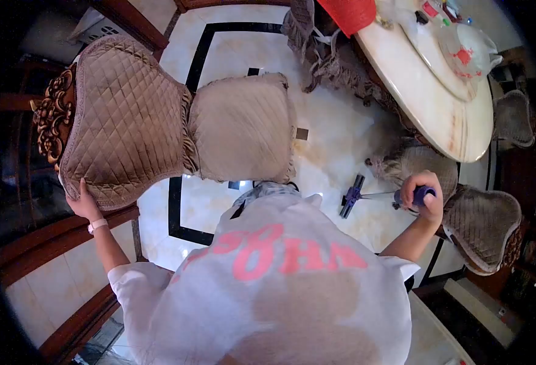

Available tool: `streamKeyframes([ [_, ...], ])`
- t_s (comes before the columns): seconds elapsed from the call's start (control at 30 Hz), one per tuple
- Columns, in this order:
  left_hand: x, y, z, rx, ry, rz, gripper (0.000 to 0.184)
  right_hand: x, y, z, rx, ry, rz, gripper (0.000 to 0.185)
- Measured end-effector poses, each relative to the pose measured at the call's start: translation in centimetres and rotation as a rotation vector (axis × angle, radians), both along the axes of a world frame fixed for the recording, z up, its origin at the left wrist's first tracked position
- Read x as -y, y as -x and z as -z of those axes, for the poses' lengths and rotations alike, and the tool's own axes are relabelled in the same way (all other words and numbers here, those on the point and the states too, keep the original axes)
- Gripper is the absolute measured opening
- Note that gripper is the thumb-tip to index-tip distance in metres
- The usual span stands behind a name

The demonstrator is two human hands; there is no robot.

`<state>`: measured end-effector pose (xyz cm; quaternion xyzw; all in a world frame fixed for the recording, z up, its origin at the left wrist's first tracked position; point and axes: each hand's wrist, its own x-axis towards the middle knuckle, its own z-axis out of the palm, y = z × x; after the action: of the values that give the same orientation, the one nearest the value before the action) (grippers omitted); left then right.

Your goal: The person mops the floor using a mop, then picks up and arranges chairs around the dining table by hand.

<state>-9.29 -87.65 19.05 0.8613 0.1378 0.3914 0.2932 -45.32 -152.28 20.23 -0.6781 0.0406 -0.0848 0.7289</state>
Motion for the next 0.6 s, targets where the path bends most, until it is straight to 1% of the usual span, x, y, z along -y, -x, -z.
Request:
streamKeyframes([
  [0.03, 0.0, 0.1, 0.1, 0.009, 0.045, 0.033, 0.067, 0.0, -0.6, 0.1, 0.006, 0.007, -0.003, 0.059],
  [0.17, 1.0, 0.3, -0.3, 0.024, 0.031, -0.017, 0.068, -0.8, -3.5, 0.2, -0.006, -0.013, 0.045, 0.056],
  [0.23, 0.1, -0.1, 0.7, 0.045, 0.051, -0.013, 0.068, -1.1, -4.2, 0.6, -0.022, -0.023, 0.031, 0.054],
  [0.3, -1.1, -0.6, 1.6, 0.074, 0.101, 0.059, 0.067, -1.5, -3.9, 0.6, -0.044, -0.028, 0.026, 0.054],
  [0.33, 0.6, 0.1, 0.5, 0.023, 0.006, -0.064, 0.066, -1.5, -3.9, 0.6, -0.054, -0.033, -0.016, 0.054],
  [0.43, 0.8, 0.0, 0.7, 0.058, 0.038, -0.025, 0.066, -2.0, -2.6, 0.8, -0.068, -0.033, -0.057, 0.053],
  [0.47, 0.9, 0.0, 0.7, 0.024, 0.021, -0.078, 0.066, -2.1, -2.1, 0.8, -0.055, -0.03, -0.058, 0.052],
  [0.5, 1.3, 0.0, 0.7, 0.028, 0.028, -0.07, 0.066, -1.9, -1.3, 1.1, -0.05, -0.023, -0.051, 0.052],
  [0.57, 2.1, 0.6, 0.4, 0.013, 0.029, -0.08, 0.067, -1.4, 0.2, 1.5, -0.059, -0.09, -0.081, 0.052],
  [0.6, 2.2, 0.8, 0.2, 0.008, 0.029, -0.082, 0.067, -1.6, 0.3, 1.0, -0.062, -0.109, -0.049, 0.052],
])
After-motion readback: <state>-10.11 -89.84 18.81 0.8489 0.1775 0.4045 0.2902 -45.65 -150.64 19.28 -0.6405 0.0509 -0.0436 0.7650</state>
